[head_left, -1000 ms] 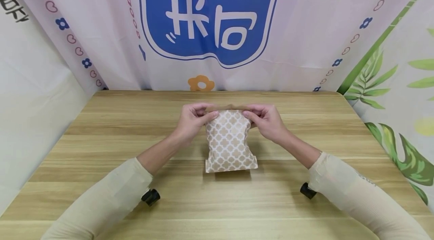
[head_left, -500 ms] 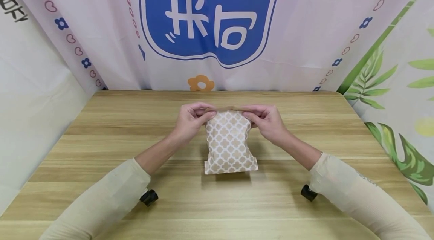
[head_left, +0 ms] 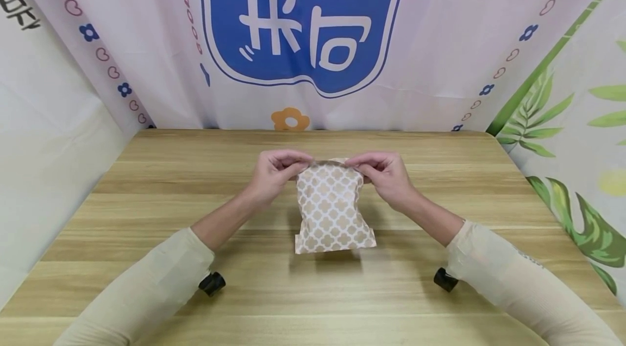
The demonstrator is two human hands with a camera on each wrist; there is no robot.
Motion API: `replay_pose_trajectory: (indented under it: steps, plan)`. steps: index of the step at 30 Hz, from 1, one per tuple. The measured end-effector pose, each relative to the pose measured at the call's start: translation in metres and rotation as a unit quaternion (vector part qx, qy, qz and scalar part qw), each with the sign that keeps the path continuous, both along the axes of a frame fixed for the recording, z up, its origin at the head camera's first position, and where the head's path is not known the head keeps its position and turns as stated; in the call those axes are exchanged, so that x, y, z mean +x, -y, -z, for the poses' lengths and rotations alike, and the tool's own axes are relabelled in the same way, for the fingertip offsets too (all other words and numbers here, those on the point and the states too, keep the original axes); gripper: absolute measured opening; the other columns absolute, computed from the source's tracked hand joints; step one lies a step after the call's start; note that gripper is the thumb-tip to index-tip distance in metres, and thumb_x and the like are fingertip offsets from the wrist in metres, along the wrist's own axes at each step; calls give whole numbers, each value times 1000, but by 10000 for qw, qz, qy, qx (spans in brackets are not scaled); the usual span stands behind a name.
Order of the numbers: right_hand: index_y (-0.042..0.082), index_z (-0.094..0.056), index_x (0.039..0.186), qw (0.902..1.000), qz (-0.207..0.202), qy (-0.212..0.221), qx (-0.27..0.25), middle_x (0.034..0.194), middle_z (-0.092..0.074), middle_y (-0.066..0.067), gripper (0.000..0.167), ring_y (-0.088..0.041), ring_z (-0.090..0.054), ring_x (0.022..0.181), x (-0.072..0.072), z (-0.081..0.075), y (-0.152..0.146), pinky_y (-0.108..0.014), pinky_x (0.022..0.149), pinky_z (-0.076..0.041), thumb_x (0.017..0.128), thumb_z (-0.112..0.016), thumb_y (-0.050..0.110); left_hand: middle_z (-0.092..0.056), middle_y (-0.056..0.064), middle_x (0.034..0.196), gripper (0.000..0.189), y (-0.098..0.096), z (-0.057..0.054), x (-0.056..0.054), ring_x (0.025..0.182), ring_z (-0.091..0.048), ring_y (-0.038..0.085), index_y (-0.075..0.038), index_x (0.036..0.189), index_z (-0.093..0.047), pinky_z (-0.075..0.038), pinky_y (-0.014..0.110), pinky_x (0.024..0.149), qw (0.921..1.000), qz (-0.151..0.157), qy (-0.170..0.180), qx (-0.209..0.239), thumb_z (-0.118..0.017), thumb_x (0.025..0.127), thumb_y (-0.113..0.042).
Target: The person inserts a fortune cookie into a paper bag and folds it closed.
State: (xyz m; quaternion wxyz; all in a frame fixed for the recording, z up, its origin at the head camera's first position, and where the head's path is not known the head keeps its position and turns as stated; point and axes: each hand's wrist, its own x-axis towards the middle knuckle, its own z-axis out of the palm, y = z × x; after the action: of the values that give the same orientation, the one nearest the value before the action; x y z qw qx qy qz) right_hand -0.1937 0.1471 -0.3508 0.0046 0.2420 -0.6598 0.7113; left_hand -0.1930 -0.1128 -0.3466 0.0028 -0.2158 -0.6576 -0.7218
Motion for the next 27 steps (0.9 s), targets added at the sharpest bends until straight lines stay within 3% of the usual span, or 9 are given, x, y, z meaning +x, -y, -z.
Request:
replay_pose_trajectory:
  steps: [3, 9, 13, 16, 21, 27]
  plan:
    - [-14, -74, 99, 9999, -6, 53, -159, 94, -78, 0, 20, -11, -74, 83, 0, 1, 0, -24, 71, -62, 97, -55, -18, -79, 0, 96, 18, 2, 1, 0, 80, -70, 7, 9, 100, -76, -59, 19, 73, 9999, 107, -19, 119, -60, 95, 16]
    - [3, -80, 92, 9998, -34, 35, -212, 92, -77, -1, 33, -10, -71, 79, 0, 0, 1, -20, 68, -60, 97, -54, -17, -79, -1, 96, 15, 7, 2, 0, 88, -74, 9, 25, 101, -66, -61, 22, 78, 9992, 303, -275, -36, -55, 95, 18]
    - [10, -81, 90, 9999, -79, -73, -54, 92, -77, 1, 37, -5, -61, 69, -2, 1, 0, -15, 60, -51, 96, -55, -16, -78, 15, 100, 17, 9, 2, -1, 67, -60, 3, 21, 101, -70, -52, 14, 63, 9971, 216, -622, -387, -56, 93, 16]
    - [4, -80, 92, 9995, -279, -24, -117, 94, -77, 1, 35, -5, -64, 74, -2, 1, -1, -15, 63, -54, 95, -52, -17, -75, 27, 104, 20, 10, 2, 0, 67, -57, 3, 18, 101, -73, -47, 14, 60, 9955, 213, -719, -576, -55, 92, 15]
    - [-26, -64, 101, 9984, -530, -193, 18, 100, -78, 2, 23, -10, -73, 91, -3, 0, -6, -23, 77, -61, 95, -46, -14, -74, 29, 108, 21, 11, 2, 0, 82, -68, 7, 15, 104, -74, -51, 15, 67, 9939, 233, -744, -778, -56, 94, 10]
    - [-16, -73, 103, 9954, -100, -580, 753, 102, -80, -6, 13, -7, -73, 89, -5, -3, -7, -20, 77, -60, 95, -63, -12, -74, 30, 103, 14, 8, 2, -2, 75, -70, 5, 16, 105, -73, -56, 17, 65, 9909, 118, -1088, -780, -69, 92, 13]
